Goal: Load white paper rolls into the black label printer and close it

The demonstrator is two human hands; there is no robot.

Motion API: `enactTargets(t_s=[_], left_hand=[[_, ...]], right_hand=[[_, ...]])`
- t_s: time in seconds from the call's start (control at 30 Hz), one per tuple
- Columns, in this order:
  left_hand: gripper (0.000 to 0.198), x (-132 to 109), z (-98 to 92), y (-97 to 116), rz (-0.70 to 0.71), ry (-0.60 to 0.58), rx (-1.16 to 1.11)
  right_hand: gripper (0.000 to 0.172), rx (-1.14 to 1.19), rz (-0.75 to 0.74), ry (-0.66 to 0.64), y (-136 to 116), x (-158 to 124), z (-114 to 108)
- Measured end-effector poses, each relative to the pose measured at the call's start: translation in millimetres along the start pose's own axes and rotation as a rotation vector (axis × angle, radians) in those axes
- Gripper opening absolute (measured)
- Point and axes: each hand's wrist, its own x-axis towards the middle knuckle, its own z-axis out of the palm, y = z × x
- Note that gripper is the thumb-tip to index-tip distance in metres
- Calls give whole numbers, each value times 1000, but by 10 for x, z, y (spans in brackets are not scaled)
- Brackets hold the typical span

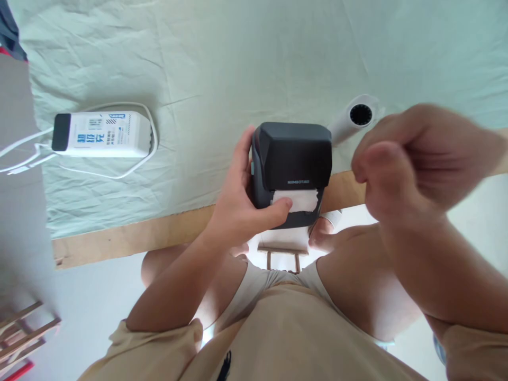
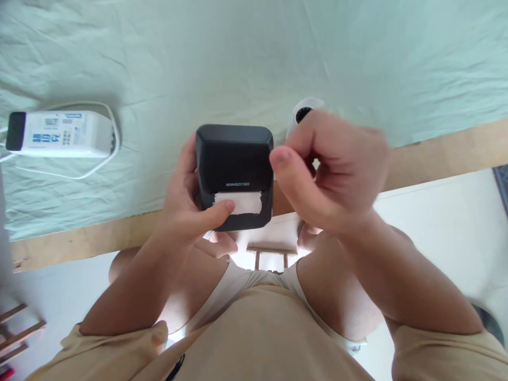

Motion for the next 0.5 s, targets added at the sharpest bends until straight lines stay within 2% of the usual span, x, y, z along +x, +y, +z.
enactTargets(t_s=[0.07,0.13,0.3,0.5], left_hand=[[117,-5,-1,-4,-4,2,-37],[110,0,2,-8,0,19,-88],[59,38,22,22,-56,18,-166],[52,52,25,26,-31,32,-179]], right_hand=[[36,51,9,-4,6,22,38],[41,101,25,-9,18,45,55],[57,227,61,-42,35,90,56],[59,216,108,-80,-22,155,57]])
